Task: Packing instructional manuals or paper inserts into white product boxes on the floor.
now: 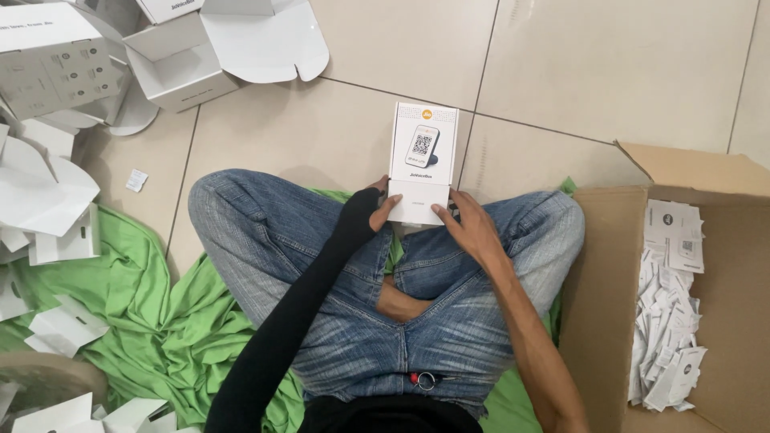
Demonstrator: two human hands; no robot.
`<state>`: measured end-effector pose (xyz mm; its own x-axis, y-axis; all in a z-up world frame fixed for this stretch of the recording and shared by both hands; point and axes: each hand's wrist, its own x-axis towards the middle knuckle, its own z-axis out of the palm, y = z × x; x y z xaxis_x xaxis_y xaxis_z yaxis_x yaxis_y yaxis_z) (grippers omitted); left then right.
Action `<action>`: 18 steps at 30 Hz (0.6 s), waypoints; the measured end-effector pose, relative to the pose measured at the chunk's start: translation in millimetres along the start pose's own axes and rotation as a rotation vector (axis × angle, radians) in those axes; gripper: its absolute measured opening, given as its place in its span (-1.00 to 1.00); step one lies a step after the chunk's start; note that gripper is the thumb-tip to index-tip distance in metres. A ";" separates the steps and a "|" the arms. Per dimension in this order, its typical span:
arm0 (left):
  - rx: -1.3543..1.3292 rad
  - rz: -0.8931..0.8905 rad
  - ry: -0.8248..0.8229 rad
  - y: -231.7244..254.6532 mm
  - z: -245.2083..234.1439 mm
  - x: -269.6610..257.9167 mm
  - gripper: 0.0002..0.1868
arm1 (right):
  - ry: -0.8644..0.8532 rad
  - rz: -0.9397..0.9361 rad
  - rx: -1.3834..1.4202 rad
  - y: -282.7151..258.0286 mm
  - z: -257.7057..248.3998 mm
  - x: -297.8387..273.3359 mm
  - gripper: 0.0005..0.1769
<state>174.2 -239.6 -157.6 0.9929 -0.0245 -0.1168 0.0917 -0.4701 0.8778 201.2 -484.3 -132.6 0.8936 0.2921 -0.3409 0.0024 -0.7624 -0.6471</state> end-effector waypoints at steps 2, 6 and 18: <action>0.034 -0.081 -0.049 9.4 -3.1 1.8 -0.32 | 0.033 -0.057 0.015 5.2 0.9 4.5 -0.21; 0.116 -0.017 -0.012 -5.3 4.3 0.6 -0.34 | -0.060 0.002 0.113 -0.4 -6.9 8.7 -0.16; -0.011 0.074 0.013 28.0 -8.7 25.8 -0.03 | -0.009 0.017 0.180 -17.5 -32.0 21.7 0.03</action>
<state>203.1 -245.7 -131.9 0.9979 -0.0472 -0.0452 0.0187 -0.4578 0.8888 234.9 -483.1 -106.9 0.8887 0.2860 -0.3583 -0.0935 -0.6520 -0.7524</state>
